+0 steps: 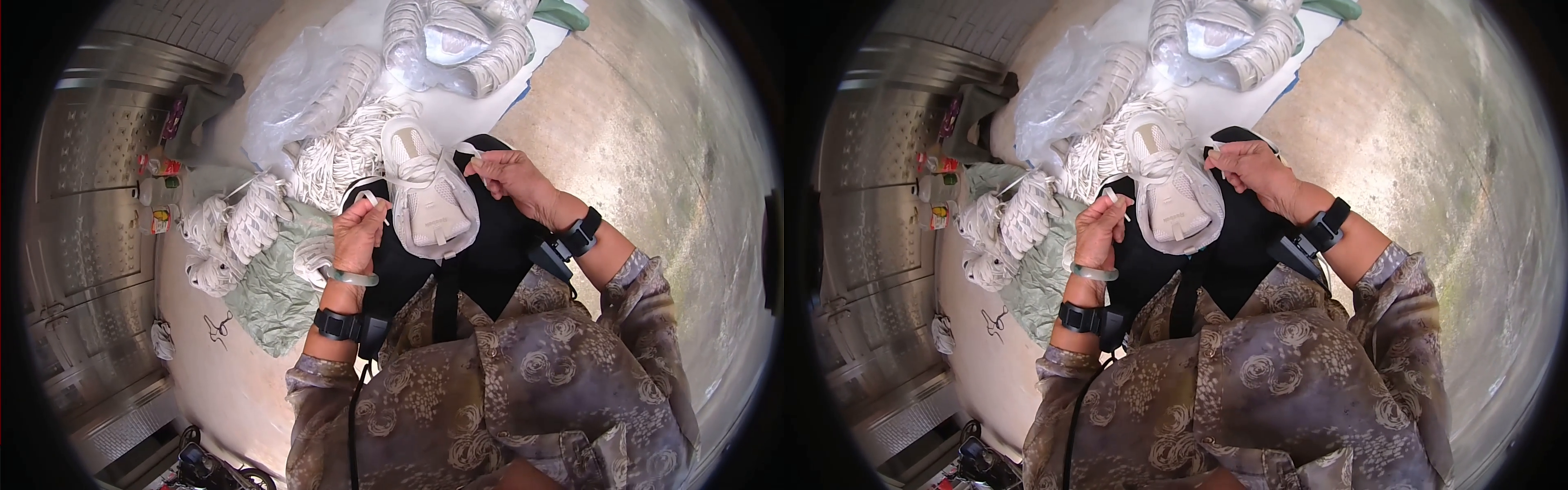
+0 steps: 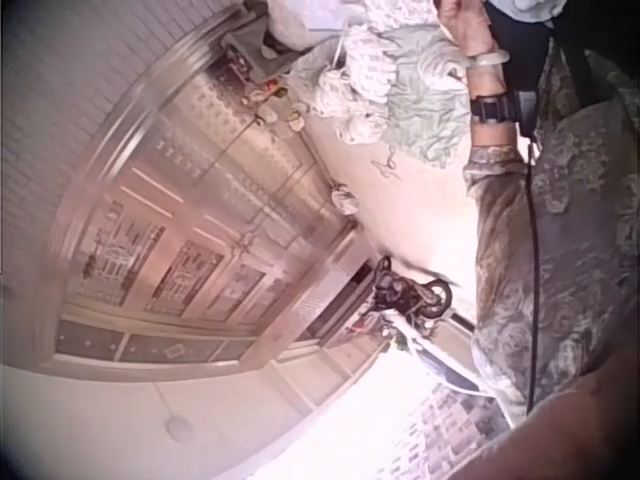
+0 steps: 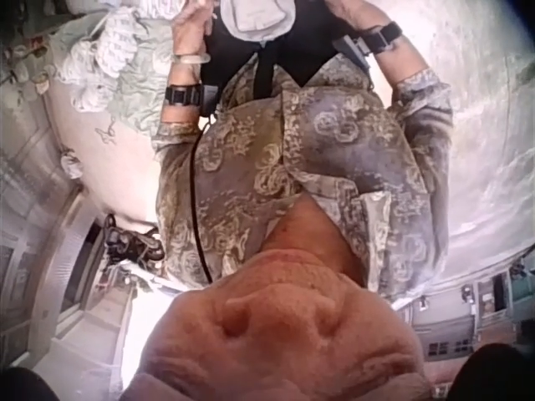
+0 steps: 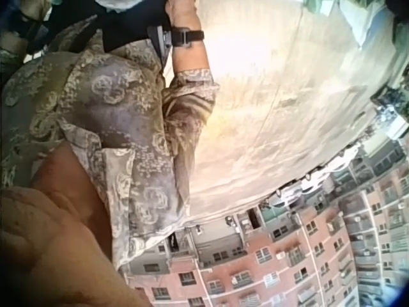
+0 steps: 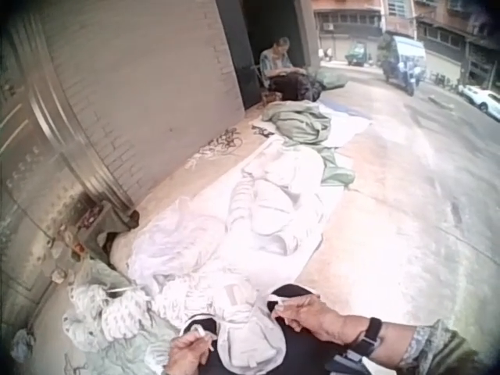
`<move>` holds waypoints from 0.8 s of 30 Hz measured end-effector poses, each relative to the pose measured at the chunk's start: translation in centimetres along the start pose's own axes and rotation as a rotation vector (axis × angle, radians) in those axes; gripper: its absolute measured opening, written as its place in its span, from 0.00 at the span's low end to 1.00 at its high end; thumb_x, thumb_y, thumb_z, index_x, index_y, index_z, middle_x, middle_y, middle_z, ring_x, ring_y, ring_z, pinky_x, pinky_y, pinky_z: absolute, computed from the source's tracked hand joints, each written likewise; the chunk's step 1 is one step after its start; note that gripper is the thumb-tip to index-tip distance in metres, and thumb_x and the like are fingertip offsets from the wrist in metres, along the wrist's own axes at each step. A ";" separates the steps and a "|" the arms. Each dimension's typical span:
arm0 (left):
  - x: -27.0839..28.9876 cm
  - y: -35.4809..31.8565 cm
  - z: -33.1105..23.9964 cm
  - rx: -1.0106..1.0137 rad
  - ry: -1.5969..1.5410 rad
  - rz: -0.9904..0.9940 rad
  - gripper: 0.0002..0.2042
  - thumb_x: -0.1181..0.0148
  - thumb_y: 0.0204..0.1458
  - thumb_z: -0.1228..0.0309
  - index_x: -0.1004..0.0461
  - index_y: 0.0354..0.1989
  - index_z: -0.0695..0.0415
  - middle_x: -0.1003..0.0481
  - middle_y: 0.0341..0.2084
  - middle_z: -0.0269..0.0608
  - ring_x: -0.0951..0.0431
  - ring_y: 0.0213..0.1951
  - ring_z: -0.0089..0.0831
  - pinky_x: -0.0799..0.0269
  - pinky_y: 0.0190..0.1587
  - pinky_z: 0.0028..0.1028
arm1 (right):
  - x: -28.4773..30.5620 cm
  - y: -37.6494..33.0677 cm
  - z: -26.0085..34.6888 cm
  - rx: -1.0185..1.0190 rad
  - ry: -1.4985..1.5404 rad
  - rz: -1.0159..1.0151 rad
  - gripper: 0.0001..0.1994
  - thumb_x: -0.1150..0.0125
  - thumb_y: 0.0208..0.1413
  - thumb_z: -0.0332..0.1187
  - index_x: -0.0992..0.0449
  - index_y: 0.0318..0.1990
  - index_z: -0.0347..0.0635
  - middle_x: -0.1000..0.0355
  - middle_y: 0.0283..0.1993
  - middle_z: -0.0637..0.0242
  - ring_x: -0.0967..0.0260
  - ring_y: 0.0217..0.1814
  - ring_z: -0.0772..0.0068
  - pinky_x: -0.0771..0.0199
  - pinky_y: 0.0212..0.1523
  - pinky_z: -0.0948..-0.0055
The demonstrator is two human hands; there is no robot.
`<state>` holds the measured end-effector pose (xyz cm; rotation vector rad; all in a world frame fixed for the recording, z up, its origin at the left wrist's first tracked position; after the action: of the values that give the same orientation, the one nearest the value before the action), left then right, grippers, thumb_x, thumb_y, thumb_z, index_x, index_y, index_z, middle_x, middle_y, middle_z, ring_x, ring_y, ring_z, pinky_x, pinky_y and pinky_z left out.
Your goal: Lacing and tying the laces of white sneakers in a manufacturing or distribution context.
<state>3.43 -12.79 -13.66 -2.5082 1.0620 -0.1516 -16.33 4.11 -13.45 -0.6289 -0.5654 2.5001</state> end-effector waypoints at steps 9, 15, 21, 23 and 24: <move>-1.3 0.4 -0.5 0.004 -0.172 -0.058 0.03 0.43 0.56 0.72 0.27 0.34 0.58 0.28 0.16 0.32 0.34 0.13 0.18 0.41 0.16 0.18 | -1.0 0.3 0.0 0.173 0.130 -0.121 0.05 0.37 0.55 0.31 0.22 0.34 0.39 0.30 0.26 0.75 0.36 0.24 0.86 0.34 0.25 0.85; -1.6 0.5 -0.7 -0.099 -0.107 -0.012 0.03 0.43 0.56 0.73 0.27 0.34 0.58 0.31 0.15 0.30 0.39 0.13 0.15 0.46 0.15 0.17 | -1.2 0.9 0.4 0.412 0.074 -0.127 0.03 0.36 0.53 0.27 0.23 0.33 0.38 0.33 0.25 0.76 0.39 0.26 0.86 0.36 0.27 0.84; -1.6 0.6 -0.5 -0.121 -0.107 -0.054 0.02 0.44 0.57 0.73 0.28 0.33 0.57 0.32 0.15 0.29 0.40 0.14 0.15 0.46 0.17 0.17 | -1.6 1.3 0.6 0.524 -0.134 -0.253 0.04 0.33 0.48 0.26 0.24 0.30 0.38 0.36 0.22 0.77 0.44 0.26 0.87 0.39 0.26 0.82; -1.5 0.6 -0.4 -0.120 -0.117 -0.080 0.02 0.45 0.57 0.73 0.29 0.34 0.57 0.32 0.15 0.29 0.40 0.14 0.15 0.46 0.17 0.17 | -1.7 1.3 0.7 0.520 -0.164 -0.283 0.04 0.34 0.48 0.26 0.24 0.30 0.39 0.37 0.22 0.77 0.44 0.25 0.86 0.39 0.26 0.82; -1.7 0.6 -0.5 -0.123 -0.112 -0.062 0.01 0.45 0.57 0.74 0.29 0.34 0.57 0.32 0.15 0.29 0.40 0.14 0.15 0.45 0.17 0.17 | -1.9 1.2 0.9 0.535 -0.165 -0.275 0.04 0.34 0.48 0.26 0.24 0.30 0.39 0.36 0.21 0.77 0.44 0.25 0.86 0.39 0.26 0.81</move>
<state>1.73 -12.14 -13.39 -2.6264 0.9762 0.0376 -15.74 1.92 -12.73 -0.1308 -0.0187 2.3051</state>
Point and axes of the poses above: each hand's wrist, its own y-axis towards the middle knuckle, its own x-axis out of the back of the hand, z = x × y, the point moved 7 cm from there along y, towards the middle knuckle
